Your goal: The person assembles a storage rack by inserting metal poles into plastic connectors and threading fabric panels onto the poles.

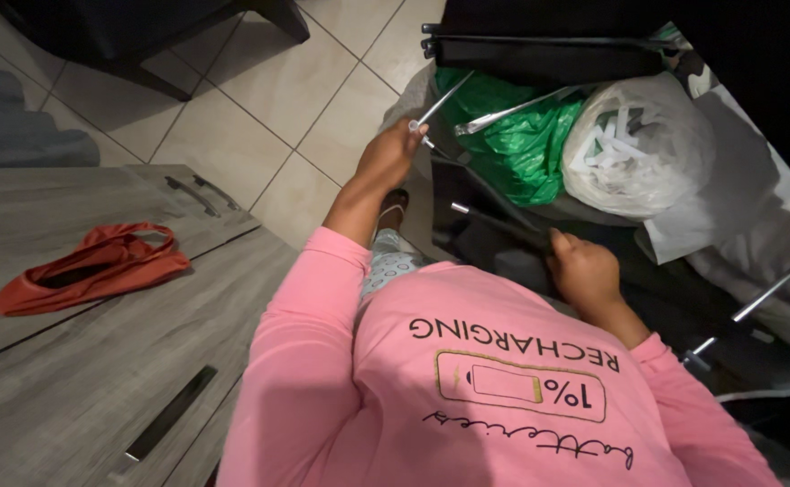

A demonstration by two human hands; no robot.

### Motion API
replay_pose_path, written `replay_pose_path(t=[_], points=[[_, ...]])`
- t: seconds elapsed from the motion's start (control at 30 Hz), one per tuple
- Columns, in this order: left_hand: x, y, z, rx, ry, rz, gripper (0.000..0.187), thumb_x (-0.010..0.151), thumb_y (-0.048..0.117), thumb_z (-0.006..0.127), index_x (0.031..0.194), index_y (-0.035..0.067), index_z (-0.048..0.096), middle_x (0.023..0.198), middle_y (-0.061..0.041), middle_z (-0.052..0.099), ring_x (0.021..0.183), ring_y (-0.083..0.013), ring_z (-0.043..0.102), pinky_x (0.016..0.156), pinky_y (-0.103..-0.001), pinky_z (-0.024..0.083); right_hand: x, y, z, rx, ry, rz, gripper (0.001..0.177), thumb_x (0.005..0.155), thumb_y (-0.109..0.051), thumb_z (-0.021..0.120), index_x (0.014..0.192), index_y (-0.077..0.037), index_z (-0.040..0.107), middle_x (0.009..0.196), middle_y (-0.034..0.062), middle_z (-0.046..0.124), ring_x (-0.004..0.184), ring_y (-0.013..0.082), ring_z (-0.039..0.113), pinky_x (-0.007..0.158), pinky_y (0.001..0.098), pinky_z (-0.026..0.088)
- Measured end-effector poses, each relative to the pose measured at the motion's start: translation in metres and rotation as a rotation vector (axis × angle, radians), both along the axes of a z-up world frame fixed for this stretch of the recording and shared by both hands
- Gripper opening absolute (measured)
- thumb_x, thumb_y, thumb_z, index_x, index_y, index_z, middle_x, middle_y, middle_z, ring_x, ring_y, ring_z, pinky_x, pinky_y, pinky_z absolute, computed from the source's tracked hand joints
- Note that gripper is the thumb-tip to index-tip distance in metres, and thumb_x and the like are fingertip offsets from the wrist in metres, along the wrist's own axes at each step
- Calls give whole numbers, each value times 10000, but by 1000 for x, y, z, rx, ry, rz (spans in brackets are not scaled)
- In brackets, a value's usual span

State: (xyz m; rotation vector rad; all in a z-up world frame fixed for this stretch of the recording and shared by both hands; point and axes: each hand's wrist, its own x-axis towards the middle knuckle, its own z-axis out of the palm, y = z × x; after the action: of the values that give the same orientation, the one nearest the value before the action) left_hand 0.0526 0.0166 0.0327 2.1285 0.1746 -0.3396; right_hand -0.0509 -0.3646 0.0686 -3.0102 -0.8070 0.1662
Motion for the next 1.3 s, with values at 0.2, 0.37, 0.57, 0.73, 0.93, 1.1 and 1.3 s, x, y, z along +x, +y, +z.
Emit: replay_pose_path(t=[0.2, 0.37, 0.57, 0.73, 0.93, 1.1, 1.3], points=[[4, -3, -15, 6, 35, -10, 420, 1059, 464, 454, 1124, 86, 624, 1051, -226, 700, 999, -441, 650, 841, -505, 496, 2, 2, 0, 111, -24, 29, 380, 829, -203, 752, 1183, -91, 671, 819, 92, 672, 679, 309, 653, 607, 449, 510], [3, -11, -35, -5, -53, 1, 431, 1042, 497, 475, 1129, 104, 629, 1099, -214, 712, 1047, -435, 660, 867, -502, 516, 15, 0, 1, 101, 113, -27, 374, 796, -244, 773, 1121, -93, 667, 809, 111, 685, 694, 337, 671, 597, 477, 509], [-2, -16, -41, 47, 36, -8, 452, 1047, 489, 451, 1236, 102, 587, 1163, -206, 701, 1094, -438, 639, 914, -517, 510, 11, 3, -1, 101, 101, -35, 325, 816, -238, 764, 1096, -105, 666, 826, 95, 690, 703, 328, 674, 601, 475, 510], [-2, 0, -64, -23, -67, -108, 465, 1067, 441, 488, 1333, 71, 575, 1210, -231, 684, 1127, -423, 648, 930, -481, 511, 9, 16, 4, 124, 27, -8, 357, 816, -224, 752, 1138, -91, 674, 845, 84, 681, 705, 307, 667, 603, 448, 513], [8, 46, -67, -796, 220, 2, 518, 1040, 335, 445, 1482, 70, 502, 1179, -117, 695, 1002, -211, 696, 923, -334, 540, 4, 22, 25, 157, 24, -42, 401, 820, -244, 771, 1194, -128, 686, 923, 85, 695, 811, 302, 682, 676, 442, 533], [-3, 61, -40, -669, 236, 225, 514, 1021, 383, 535, 1396, 32, 573, 1173, -100, 732, 988, -164, 689, 906, -303, 544, -3, -8, 54, 214, -23, -156, 516, 755, -169, 793, 1262, -132, 699, 1031, 110, 725, 890, 335, 700, 737, 452, 552], [-13, 55, -55, -531, 14, 331, 395, 1043, 334, 575, 1268, 19, 652, 1100, -99, 740, 982, -165, 698, 894, -294, 546, 25, -76, 86, 185, -318, -205, 294, 950, -124, 773, 1220, -104, 657, 1132, 121, 706, 964, 334, 684, 846, 436, 556]])
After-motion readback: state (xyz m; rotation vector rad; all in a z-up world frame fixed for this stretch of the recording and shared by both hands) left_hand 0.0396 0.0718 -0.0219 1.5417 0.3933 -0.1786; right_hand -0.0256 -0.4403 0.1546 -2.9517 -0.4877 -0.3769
